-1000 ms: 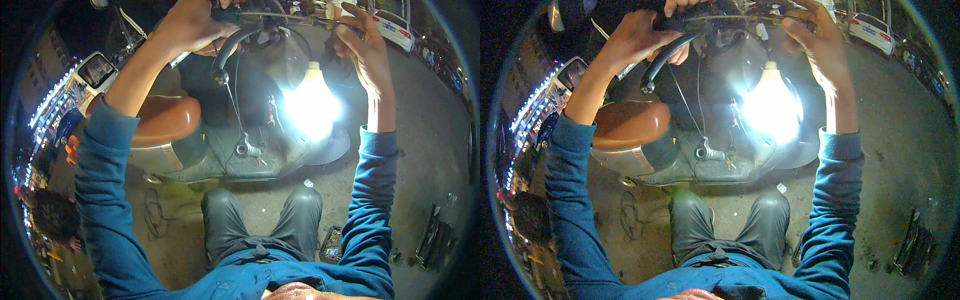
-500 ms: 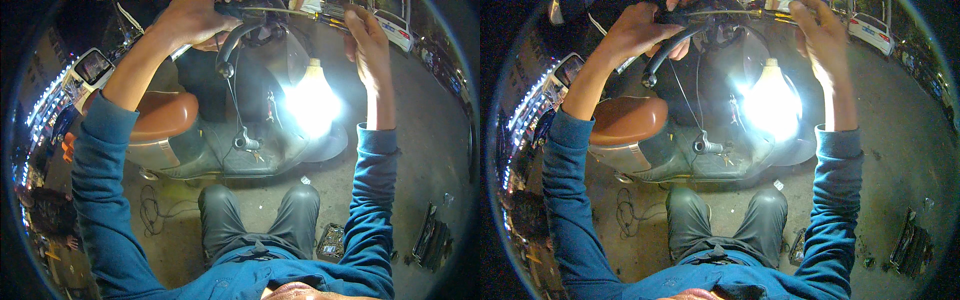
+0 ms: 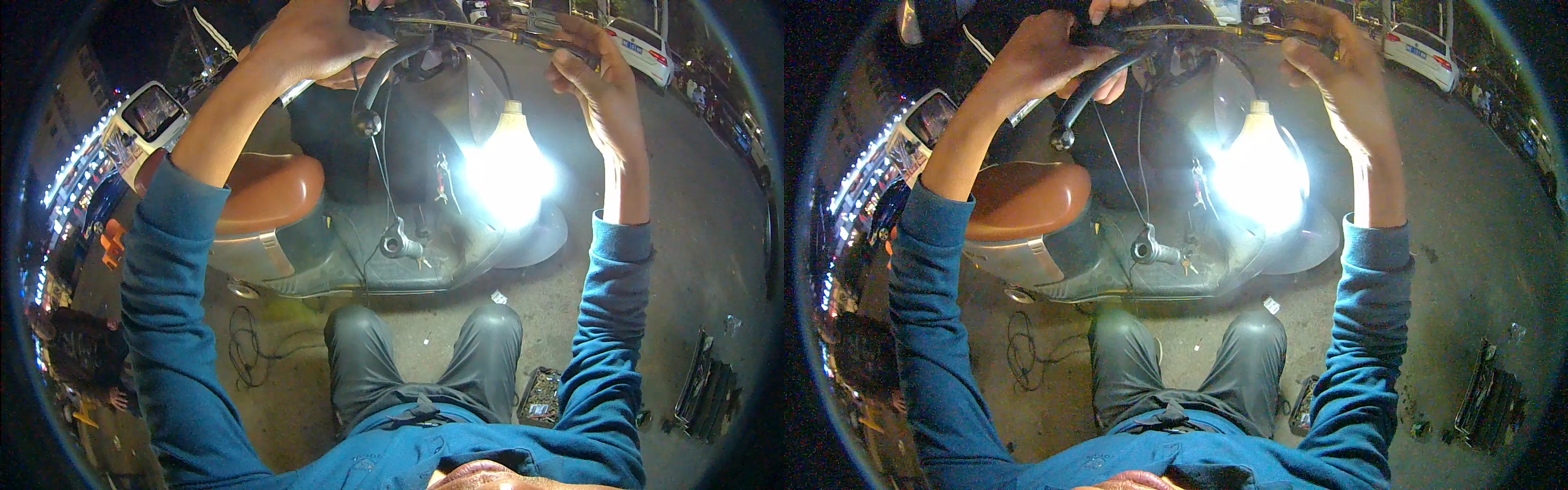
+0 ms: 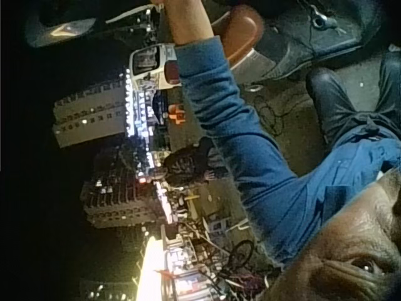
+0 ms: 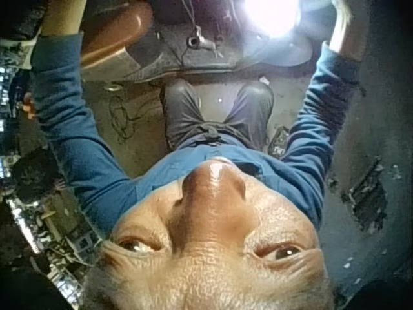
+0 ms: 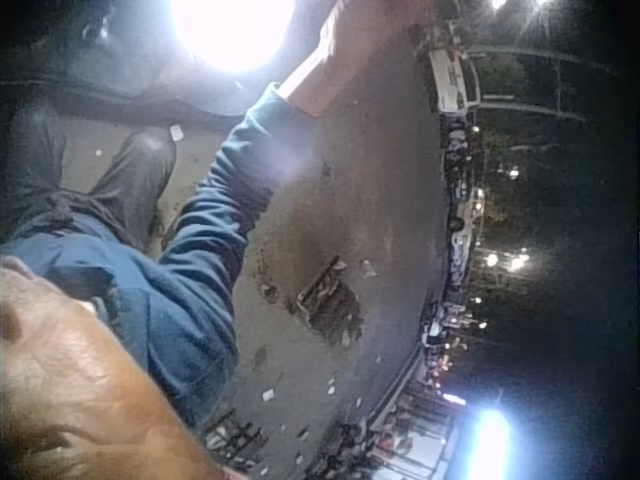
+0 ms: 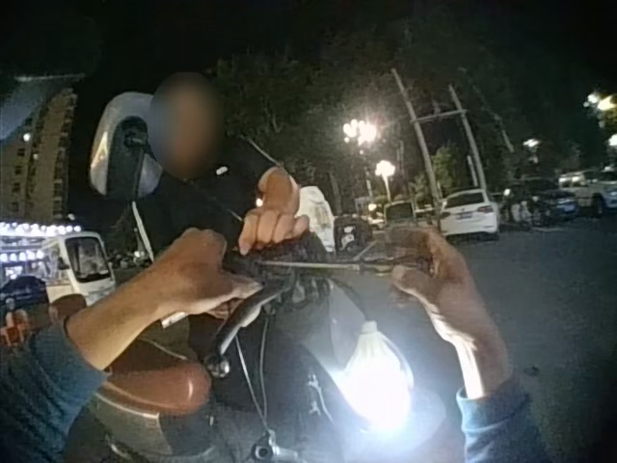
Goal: The person sits on the ground and uses a screwdriver to adjust components on the scooter's handlebar area. They manipulate wires and fasteners while another person stands nearby.
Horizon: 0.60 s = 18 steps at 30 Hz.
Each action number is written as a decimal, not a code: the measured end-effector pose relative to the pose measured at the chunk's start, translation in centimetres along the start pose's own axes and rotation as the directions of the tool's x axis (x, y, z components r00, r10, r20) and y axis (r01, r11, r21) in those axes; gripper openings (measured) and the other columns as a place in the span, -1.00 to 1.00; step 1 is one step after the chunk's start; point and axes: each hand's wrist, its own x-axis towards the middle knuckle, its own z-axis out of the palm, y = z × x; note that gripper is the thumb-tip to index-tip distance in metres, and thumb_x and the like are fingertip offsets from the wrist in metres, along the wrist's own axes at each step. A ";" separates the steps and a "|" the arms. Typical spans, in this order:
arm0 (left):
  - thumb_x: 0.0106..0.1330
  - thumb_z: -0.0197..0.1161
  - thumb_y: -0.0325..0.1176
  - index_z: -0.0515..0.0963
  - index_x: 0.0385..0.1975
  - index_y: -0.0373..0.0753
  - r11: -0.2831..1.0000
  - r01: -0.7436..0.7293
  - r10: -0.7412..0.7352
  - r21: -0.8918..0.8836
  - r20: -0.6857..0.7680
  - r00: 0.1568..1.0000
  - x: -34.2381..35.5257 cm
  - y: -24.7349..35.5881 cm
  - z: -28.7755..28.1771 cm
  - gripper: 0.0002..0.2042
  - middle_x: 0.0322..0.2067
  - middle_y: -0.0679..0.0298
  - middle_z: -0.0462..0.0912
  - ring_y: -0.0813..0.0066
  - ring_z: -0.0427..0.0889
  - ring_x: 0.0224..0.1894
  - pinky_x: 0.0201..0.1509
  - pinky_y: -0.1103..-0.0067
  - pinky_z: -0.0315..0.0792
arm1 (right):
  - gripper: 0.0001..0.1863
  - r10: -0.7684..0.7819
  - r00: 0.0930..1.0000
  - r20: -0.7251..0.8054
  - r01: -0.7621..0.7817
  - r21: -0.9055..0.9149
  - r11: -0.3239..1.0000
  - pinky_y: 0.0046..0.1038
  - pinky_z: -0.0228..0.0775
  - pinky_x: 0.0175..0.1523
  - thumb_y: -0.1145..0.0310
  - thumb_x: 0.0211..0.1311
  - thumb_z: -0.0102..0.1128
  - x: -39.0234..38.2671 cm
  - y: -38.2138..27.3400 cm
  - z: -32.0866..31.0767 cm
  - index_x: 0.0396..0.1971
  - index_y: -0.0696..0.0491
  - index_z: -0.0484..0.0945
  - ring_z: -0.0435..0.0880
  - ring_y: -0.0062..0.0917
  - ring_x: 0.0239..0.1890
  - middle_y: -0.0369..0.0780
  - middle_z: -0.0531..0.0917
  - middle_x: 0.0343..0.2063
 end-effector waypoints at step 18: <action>0.20 0.42 0.01 0.60 -0.55 -0.47 0.964 -0.261 0.252 -0.049 -0.140 0.957 1.9 -3.4 2.4 -0.49 -0.64 -0.02 0.64 0.19 0.68 -0.56 -0.38 0.35 0.53 | -0.58 -0.038 0.997 -0.066 0.028 -0.148 0.989 -0.70 0.19 -0.52 0.04 0.46 0.26 -0.6 -3.0 1.9 0.06 0.07 0.61 0.37 -0.83 -0.64 -0.43 0.51 -0.61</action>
